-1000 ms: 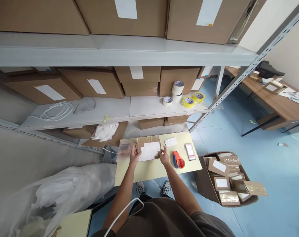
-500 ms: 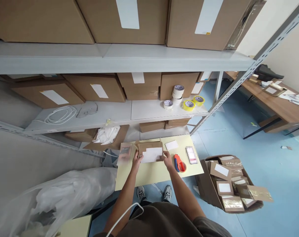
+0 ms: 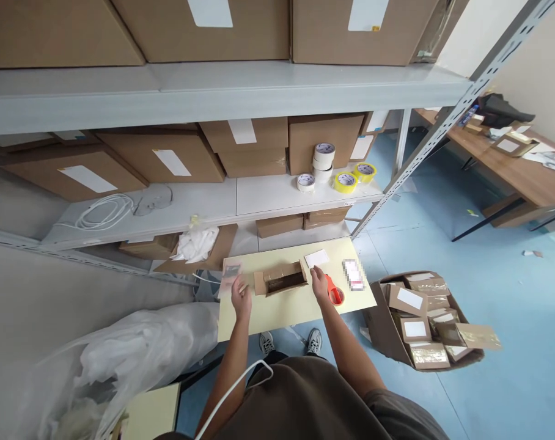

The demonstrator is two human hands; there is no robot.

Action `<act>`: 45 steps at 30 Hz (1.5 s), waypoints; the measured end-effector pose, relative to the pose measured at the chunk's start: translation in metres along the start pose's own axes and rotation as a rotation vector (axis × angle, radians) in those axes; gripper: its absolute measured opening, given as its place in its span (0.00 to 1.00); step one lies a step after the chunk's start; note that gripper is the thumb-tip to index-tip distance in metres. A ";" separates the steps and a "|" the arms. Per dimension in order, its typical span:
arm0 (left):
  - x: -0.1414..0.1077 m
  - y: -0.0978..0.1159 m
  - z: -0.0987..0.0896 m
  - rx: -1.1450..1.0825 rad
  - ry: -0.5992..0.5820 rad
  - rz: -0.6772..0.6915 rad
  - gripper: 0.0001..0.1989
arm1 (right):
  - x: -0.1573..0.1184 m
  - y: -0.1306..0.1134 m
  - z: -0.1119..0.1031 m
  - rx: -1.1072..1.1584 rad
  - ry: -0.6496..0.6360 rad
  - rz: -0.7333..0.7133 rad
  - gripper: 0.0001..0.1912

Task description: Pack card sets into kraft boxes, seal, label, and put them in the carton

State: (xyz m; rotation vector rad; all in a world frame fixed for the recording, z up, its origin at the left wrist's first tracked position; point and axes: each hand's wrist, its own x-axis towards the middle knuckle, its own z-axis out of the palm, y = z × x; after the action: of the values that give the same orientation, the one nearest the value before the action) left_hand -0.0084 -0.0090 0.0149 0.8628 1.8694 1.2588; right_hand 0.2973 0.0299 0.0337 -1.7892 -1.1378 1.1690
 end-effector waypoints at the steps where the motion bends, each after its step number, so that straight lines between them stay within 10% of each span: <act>1: -0.001 0.008 0.002 0.049 -0.039 0.039 0.30 | -0.001 -0.010 0.003 -0.002 0.015 -0.043 0.29; 5: -0.007 0.027 0.028 0.355 -0.393 0.194 0.20 | -0.004 -0.041 0.026 -0.157 -0.244 -0.214 0.17; 9: -0.014 0.014 0.042 0.590 -0.493 0.214 0.29 | 0.001 -0.043 0.028 -0.506 -0.330 -0.242 0.17; 15: -0.025 -0.014 0.043 0.524 -0.412 0.161 0.23 | 0.010 -0.017 0.007 -0.753 -0.443 -0.315 0.25; 29: -0.021 -0.007 0.049 0.625 -0.427 0.071 0.04 | 0.059 -0.012 0.046 -0.834 -0.568 -0.266 0.60; 45: -0.021 -0.020 0.055 0.448 -0.455 0.030 0.09 | 0.083 -0.037 0.072 -0.843 -0.409 -0.078 0.36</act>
State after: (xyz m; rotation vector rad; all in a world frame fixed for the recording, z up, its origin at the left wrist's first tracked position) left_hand 0.0464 -0.0068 -0.0155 1.2919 1.7803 0.5860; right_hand 0.2360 0.1265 0.0153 -2.1032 -2.1586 1.1170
